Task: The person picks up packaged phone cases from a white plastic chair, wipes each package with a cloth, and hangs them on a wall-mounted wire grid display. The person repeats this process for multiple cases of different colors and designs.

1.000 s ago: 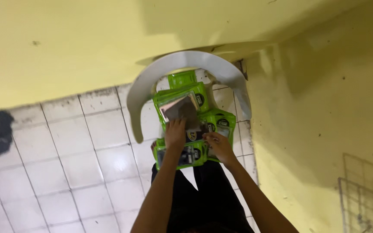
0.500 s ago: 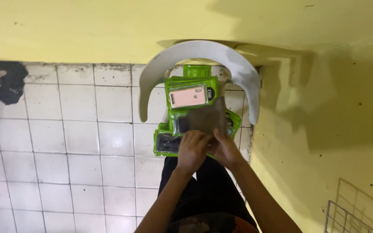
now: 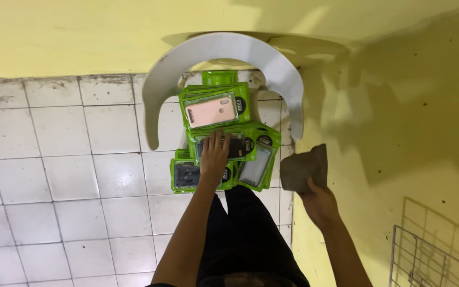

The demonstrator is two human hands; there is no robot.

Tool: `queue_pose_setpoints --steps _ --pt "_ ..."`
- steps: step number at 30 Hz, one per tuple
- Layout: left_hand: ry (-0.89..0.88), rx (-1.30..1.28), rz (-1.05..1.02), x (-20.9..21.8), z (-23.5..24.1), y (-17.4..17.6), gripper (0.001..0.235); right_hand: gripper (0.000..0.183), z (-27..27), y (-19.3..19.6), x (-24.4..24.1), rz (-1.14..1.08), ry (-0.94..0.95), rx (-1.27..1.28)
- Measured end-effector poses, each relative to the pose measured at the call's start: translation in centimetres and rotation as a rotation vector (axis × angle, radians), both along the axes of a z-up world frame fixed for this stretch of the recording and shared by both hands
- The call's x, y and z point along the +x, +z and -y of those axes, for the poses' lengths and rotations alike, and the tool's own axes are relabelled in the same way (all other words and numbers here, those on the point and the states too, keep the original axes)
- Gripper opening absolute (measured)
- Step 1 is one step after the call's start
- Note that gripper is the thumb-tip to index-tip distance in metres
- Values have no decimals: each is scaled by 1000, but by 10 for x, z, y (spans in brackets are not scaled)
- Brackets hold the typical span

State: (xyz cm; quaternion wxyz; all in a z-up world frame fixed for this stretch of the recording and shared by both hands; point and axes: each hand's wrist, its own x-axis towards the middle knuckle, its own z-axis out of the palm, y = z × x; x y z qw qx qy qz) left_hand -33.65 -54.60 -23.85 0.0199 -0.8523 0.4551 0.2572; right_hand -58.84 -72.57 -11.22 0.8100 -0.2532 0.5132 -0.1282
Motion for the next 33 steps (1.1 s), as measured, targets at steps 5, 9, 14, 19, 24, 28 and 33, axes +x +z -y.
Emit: queue_pose_setpoints --steps 5,9,14,19,24,28,33 --pt "26 -224 85 1 -5 9 91 50 -29 -10 -18 -31 -43 18" --pt "110 -320 -97 15 -3 53 97 50 -46 -9 -16 -31 -19 10" --pt "413 -438 -644 29 -22 126 99 51 -61 42 26 -196 181 -439" --pt "516 -925 -1601 22 -81 192 85 58 -101 160 119 -105 447 -1299" --pt "676 -1157 -1845 4 -136 275 79 71 -198 238 233 52 620 -1916" --pt "977 -1436 -1662 17 -192 321 80 64 -269 261 279 204 871 -2009" --pt "1253 -1742 -1388 31 -254 334 82 56 -341 252 282 287 1289 -2018"
